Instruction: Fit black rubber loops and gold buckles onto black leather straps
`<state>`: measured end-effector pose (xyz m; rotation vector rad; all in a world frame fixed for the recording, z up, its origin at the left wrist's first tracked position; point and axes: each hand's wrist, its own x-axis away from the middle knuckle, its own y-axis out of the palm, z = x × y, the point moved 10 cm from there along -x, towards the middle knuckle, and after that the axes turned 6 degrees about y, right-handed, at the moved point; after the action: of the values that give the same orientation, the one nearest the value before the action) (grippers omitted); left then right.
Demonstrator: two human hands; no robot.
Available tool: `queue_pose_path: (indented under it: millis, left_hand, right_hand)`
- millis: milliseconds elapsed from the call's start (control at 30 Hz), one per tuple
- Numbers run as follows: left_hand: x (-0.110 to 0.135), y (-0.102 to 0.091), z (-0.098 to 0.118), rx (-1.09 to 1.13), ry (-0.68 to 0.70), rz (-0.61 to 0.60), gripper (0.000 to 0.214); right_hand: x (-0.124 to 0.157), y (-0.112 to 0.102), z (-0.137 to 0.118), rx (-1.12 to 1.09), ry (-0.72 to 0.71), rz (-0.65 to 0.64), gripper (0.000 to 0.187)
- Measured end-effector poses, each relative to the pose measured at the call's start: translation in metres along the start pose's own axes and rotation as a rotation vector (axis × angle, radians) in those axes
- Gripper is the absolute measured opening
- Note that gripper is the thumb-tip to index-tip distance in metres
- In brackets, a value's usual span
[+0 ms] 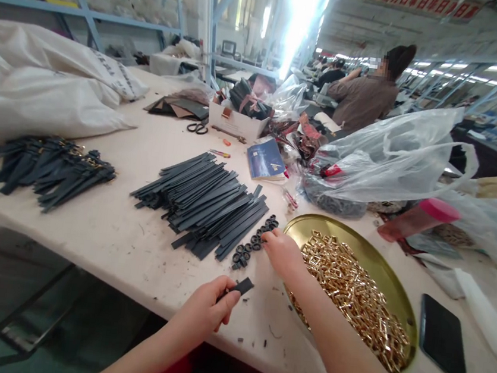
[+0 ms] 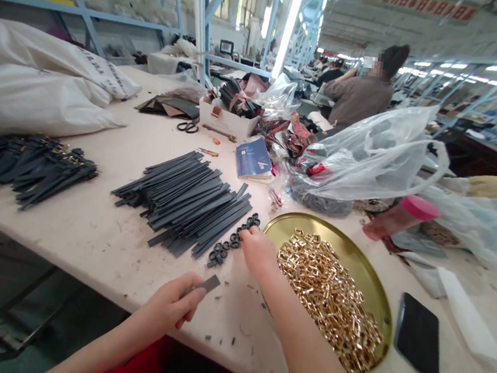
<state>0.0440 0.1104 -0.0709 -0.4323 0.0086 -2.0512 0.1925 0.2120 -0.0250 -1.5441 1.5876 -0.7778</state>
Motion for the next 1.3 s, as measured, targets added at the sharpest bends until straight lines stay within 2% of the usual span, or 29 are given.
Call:
queue_pose_path:
  millis: [133, 267, 333, 467, 567, 767, 967, 1067, 1133, 1200, 1300]
  left_hand:
    - [-0.002, -0.008, -0.006, 0.019, -0.009, 0.038, 0.024]
    - [-0.003, -0.016, 0.002, 0.063, 0.009, 0.109, 0.023]
    - [-0.004, -0.019, 0.011, 0.103, 0.042, 0.143, 0.022]
    - [-0.006, -0.020, 0.024, 0.196, 0.068, 0.212, 0.020]
    - [-0.004, -0.011, 0.025, 0.194, 0.068, 0.175, 0.021]
    - [0.012, 0.003, 0.017, 0.105, 0.048, 0.090, 0.021]
    - [0.023, 0.003, 0.027, -0.099, 0.086, 0.091, 0.023]
    - [0.028, 0.007, 0.034, -0.108, 0.148, 0.078, 0.017]
    - [0.032, 0.009, 0.037, -0.074, 0.184, 0.065, 0.021]
    - [0.033, 0.008, 0.034, -0.052, 0.184, 0.056, 0.030]
    - [0.033, 0.004, 0.026, -0.066, 0.146, 0.068, 0.025]
  right_hand:
    - [-0.008, 0.010, 0.003, -0.031, -0.006, -0.005, 0.014]
    - [0.011, 0.001, 0.003, -0.129, 0.019, 0.030, 0.013]
    - [0.028, -0.002, 0.001, -0.311, 0.079, 0.017, 0.015]
    - [0.067, 0.006, -0.012, -0.847, 0.248, -0.086, 0.023]
    - [0.086, 0.009, -0.028, -1.010, 0.271, -0.134, 0.026]
    - [0.099, 0.011, -0.027, -1.090, 0.314, -0.135, 0.023]
    - [0.118, 0.028, -0.034, -1.116, 0.345, -0.298, 0.023]
    - [0.125, 0.027, -0.032, -1.133, 0.377, -0.265, 0.023]
    - [0.128, 0.026, -0.031, -1.143, 0.405, -0.231, 0.023]
    - [0.131, 0.026, -0.033, -1.147, 0.418, -0.232, 0.023]
    - [0.134, 0.031, -0.038, -1.154, 0.416, -0.260, 0.027]
